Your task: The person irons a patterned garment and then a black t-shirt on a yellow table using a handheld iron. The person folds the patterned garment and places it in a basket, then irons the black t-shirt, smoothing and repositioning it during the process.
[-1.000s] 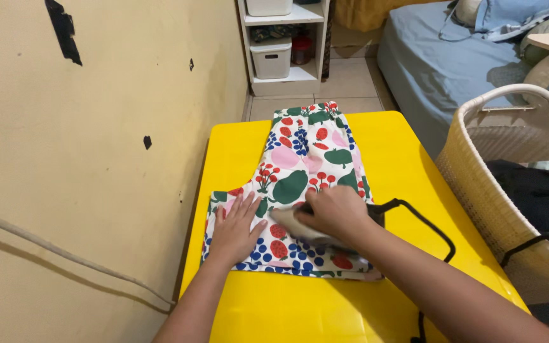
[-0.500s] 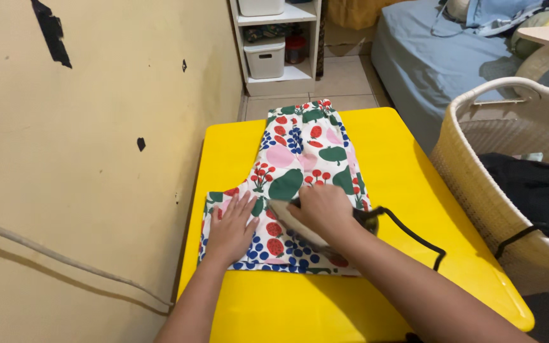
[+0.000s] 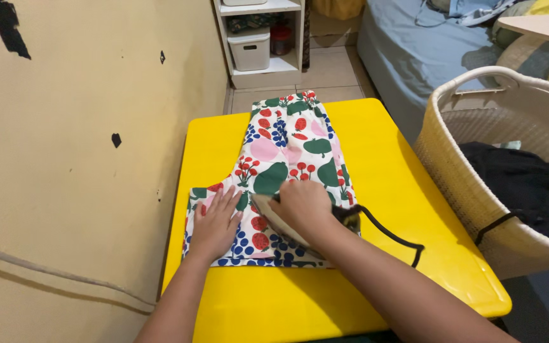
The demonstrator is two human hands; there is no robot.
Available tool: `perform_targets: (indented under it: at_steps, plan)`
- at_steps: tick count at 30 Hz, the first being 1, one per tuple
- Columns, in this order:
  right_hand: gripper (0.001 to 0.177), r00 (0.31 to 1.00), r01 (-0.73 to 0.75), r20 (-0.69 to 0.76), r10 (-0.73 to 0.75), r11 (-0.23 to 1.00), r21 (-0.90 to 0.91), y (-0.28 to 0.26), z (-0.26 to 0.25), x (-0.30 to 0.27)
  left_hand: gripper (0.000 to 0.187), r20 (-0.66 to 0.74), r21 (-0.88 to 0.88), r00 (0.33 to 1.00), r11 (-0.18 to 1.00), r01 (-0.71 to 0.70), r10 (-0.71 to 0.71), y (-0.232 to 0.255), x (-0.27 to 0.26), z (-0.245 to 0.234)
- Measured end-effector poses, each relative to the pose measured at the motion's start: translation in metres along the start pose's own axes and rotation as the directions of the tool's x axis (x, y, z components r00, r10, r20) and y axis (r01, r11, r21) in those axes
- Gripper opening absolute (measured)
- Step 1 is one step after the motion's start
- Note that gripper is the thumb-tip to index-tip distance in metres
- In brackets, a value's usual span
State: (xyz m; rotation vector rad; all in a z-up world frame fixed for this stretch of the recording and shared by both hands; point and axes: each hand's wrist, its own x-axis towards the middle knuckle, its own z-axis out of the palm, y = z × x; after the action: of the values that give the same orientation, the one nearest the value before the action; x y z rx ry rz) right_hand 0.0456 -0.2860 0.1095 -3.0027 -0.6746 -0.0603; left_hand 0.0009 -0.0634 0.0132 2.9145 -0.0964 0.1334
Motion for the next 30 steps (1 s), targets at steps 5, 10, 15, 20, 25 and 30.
perform_targets:
  at_steps: [5, 10, 15, 20, 25, 30]
  plan:
    - [0.049, 0.996, -0.035, -0.081, 0.036, 0.999, 0.017, 0.001, -0.005, 0.025, 0.053, 0.003, -0.06, 1.0, 0.998, 0.02, -0.019, 0.001, 0.001, -0.002]
    - [0.046, 0.999, -0.044, -0.01, 0.044, 0.998, 0.044, -0.003, 0.003, -0.011, 0.053, -0.008, -0.078, 0.999, 0.996, 0.034, -0.035, 0.001, -0.002, -0.001]
    - [0.047, 0.999, -0.049, -0.007, 0.049, 0.998, 0.03, -0.004, 0.012, -0.007, 0.056, -0.013, -0.038, 1.0, 0.999, 0.027, -0.028, 0.003, -0.002, -0.003]
    - [0.049, 0.995, -0.037, -0.092, 0.035, 0.999, -0.014, 0.004, 0.01, 0.046, 0.056, 0.008, -0.024, 0.999, 0.999, 0.041, -0.041, 0.008, -0.001, -0.009]
    - [0.049, 0.99, 0.047, -0.133, -0.041, 0.998, 0.04, 0.014, 0.009, 0.026, 0.057, 0.008, -0.046, 0.999, 0.998, 0.051, -0.051, 0.008, -0.005, -0.012]
    - [0.056, 0.99, -0.104, 0.097, 0.105, 0.994, -0.015, 0.039, -0.009, -0.007, 0.057, -0.005, -0.056, 1.0, 0.998, 0.025, -0.025, 0.006, -0.004, -0.01]
